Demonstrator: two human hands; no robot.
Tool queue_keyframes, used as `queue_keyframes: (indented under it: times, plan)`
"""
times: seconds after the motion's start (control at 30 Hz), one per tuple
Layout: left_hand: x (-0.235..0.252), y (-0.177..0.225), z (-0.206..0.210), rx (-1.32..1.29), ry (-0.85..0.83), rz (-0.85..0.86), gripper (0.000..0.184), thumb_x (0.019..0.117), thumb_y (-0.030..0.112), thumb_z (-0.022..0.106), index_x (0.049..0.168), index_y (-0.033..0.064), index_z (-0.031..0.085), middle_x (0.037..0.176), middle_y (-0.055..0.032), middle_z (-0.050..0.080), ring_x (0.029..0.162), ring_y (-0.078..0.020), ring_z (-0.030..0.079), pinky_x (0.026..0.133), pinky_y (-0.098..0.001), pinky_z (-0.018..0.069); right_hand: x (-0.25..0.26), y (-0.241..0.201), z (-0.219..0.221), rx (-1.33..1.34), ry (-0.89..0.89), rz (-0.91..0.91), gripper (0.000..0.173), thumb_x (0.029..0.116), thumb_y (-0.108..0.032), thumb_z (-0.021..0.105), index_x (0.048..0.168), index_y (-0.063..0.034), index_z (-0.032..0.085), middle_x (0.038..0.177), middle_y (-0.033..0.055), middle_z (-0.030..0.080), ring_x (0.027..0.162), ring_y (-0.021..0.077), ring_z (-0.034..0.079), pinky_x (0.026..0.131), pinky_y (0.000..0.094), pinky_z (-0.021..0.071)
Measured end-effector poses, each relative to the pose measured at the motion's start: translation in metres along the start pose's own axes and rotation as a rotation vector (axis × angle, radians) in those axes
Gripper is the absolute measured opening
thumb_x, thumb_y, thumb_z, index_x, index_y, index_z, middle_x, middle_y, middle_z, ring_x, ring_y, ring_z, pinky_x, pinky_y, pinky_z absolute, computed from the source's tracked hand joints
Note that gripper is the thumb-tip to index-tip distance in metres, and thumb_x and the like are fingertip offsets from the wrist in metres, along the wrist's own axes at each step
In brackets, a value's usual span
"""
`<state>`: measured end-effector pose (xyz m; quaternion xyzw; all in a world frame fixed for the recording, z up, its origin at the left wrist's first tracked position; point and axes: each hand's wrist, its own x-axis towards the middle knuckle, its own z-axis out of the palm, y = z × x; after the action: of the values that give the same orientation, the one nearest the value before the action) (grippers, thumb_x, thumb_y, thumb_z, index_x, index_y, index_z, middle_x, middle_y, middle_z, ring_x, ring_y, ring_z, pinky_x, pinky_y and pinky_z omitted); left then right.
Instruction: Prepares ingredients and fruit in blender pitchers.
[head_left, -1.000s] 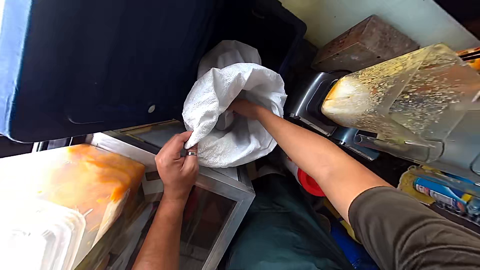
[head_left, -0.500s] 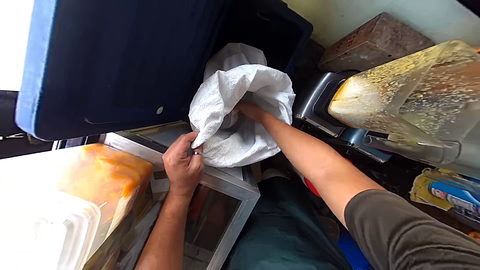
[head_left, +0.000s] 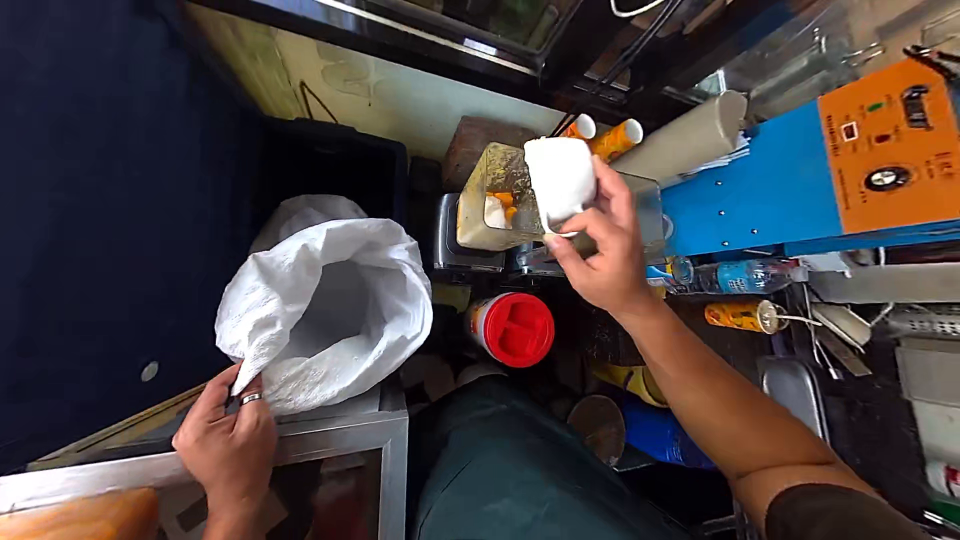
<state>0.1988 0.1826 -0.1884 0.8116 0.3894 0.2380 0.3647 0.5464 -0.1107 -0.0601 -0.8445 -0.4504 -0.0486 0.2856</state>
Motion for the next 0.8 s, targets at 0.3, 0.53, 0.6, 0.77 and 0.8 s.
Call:
queue_keyframes:
  times: [0.3, 0.53, 0.6, 0.77, 0.8]
  plan:
    - [-0.004, -0.006, 0.005, 0.013, 0.053, -0.01, 0.026, 0.0994, 0.009, 0.053, 0.109, -0.007, 0.07, 0.097, -0.0185, 0.072, 0.09, -0.0157, 0.069, 0.085, -0.0332, 0.0553, 0.025, -0.07, 0.043, 0.147, -0.239, -0.157, 0.028, 0.0963, -0.031, 0.066, 0.085, -0.0049, 0.064, 0.152, 0.0242, 0.043, 0.141, 0.0319, 0.046, 0.112, 0.0462, 0.0482]
    - [-0.008, -0.021, 0.002, 0.008, 0.05, 0.005, 0.021, 0.0984, 0.011, 0.057, 0.108, -0.0004, 0.072, 0.097, -0.007, 0.073, 0.09, -0.0067, 0.068, 0.083, -0.0257, 0.0569, 0.018, -0.078, 0.418, 0.119, -1.038, -0.31, 0.036, 0.1001, -0.034, 0.062, 0.122, -0.0067, 0.07, 0.13, 0.0225, 0.064, 0.121, 0.0397, 0.061, 0.098, 0.0612, 0.0511]
    - [-0.009, -0.023, 0.002, 0.002, 0.055, 0.005, 0.021, 0.0979, 0.012, 0.056, 0.106, 0.0001, 0.071, 0.094, -0.0045, 0.071, 0.087, -0.0039, 0.066, 0.079, -0.0226, 0.0552, 0.045, -0.092, 0.436, 0.117, -1.066, -0.236, 0.041, 0.1045, -0.023, 0.056, 0.137, 0.0025, 0.06, 0.14, 0.0246, 0.059, 0.135, 0.0381, 0.052, 0.114, 0.054, 0.0383]
    - [-0.011, -0.024, -0.001, 0.01, 0.074, -0.014, 0.02, 0.1012, 0.017, 0.058, 0.103, 0.0022, 0.07, 0.091, -0.0015, 0.07, 0.084, -0.0004, 0.064, 0.076, -0.0183, 0.0528, 0.033, -0.1, 0.461, 0.22, -1.092, -0.165, 0.044, 0.1055, -0.021, 0.053, 0.14, 0.0063, 0.057, 0.144, 0.0261, 0.056, 0.139, 0.0379, 0.049, 0.119, 0.0497, 0.0311]
    - [-0.011, -0.024, -0.001, 0.01, 0.067, -0.015, 0.019, 0.1009, 0.016, 0.058, 0.103, 0.0021, 0.07, 0.092, -0.0012, 0.07, 0.085, -0.0005, 0.064, 0.077, -0.0185, 0.0531, 0.027, -0.097, 0.465, 0.252, -1.078, -0.231, 0.044, 0.1047, -0.022, 0.055, 0.137, 0.0067, 0.058, 0.141, 0.0273, 0.057, 0.137, 0.0395, 0.05, 0.118, 0.0516, 0.0326]
